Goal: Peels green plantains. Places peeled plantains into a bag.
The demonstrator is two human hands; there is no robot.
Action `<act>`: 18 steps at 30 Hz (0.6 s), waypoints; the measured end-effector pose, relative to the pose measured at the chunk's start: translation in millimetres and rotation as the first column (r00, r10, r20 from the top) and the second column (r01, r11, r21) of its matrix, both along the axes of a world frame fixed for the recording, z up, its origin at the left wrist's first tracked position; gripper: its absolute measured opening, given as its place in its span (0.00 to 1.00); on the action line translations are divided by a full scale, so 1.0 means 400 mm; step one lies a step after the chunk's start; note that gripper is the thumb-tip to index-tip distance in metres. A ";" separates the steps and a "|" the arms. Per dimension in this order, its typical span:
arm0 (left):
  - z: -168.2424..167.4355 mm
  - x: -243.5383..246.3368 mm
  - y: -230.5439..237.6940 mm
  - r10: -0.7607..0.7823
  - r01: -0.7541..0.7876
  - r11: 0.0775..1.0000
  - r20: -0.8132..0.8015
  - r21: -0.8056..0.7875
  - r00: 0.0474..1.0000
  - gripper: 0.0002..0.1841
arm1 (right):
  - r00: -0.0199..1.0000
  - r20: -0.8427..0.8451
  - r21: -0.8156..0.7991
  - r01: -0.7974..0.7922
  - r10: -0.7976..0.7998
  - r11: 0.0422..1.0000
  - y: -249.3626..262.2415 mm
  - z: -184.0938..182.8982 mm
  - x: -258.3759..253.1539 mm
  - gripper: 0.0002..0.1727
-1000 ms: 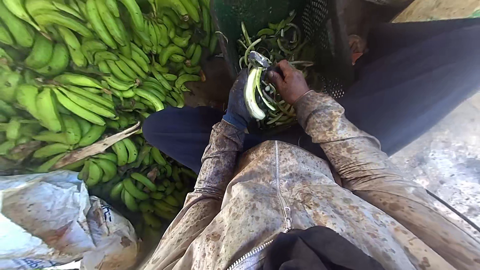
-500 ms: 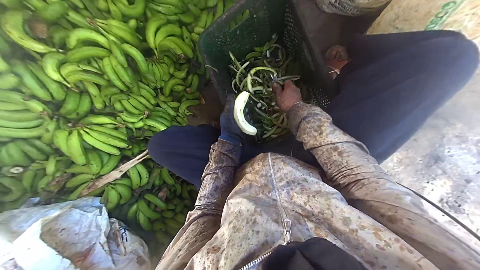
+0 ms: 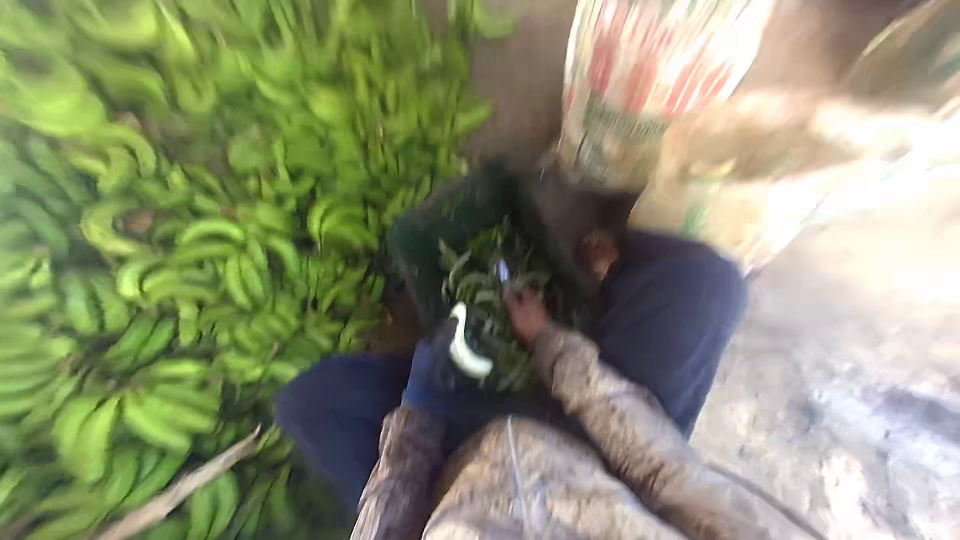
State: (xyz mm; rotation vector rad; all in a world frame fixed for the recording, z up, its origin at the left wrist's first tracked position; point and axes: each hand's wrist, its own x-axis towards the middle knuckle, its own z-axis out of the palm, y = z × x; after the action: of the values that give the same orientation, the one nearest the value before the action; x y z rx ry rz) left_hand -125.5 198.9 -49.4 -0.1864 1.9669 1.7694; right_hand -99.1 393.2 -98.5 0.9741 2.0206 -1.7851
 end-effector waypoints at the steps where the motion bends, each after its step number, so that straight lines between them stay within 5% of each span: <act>1: 0.033 -0.023 0.031 -0.044 0.030 0.988 -0.092 -0.152 0.995 0.21 | 1.000 -0.012 -0.045 0.019 -0.019 0.999 0.008 0.006 -0.006 0.38; 3: 0.123 -0.058 0.087 -0.230 0.131 0.943 -0.316 -0.304 0.921 0.23 | 0.999 0.019 -0.106 0.051 -0.050 0.993 0.012 0.017 -0.010 0.35; 5: 0.233 -0.110 0.162 -0.338 0.180 0.931 -0.570 -0.317 0.749 0.23 | 0.996 0.042 -0.140 0.083 -0.078 0.987 0.009 0.023 -0.011 0.34; 10: 0.567 -0.295 0.437 -0.247 0.307 0.933 -0.954 -0.188 0.168 0.25 | 0.996 -0.012 -0.157 0.081 -0.084 0.984 -0.017 0.025 -0.025 0.35; 12: 0.691 -0.354 0.579 -0.187 0.301 0.938 -0.982 -0.169 0.031 0.26 | 0.998 -0.016 -0.187 0.063 -0.067 0.980 -0.027 0.038 -0.024 0.36; 14: 0.811 -0.407 0.734 -0.231 0.271 0.935 -0.973 -0.227 -0.016 0.24 | 0.997 -0.019 -0.222 0.074 -0.080 0.972 -0.036 0.065 -0.040 0.35; 18: 0.904 -0.431 0.874 -0.551 0.073 0.834 -0.829 -0.547 0.089 0.15 | 0.980 -0.082 -0.341 0.143 -0.181 0.929 -0.056 0.116 -0.060 0.31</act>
State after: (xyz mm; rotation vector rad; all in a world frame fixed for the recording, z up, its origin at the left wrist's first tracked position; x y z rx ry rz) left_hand -298.0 548.4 312.1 1.6698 2.8170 1.1126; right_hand -123.2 370.8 -51.9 0.9738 1.6546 -2.2251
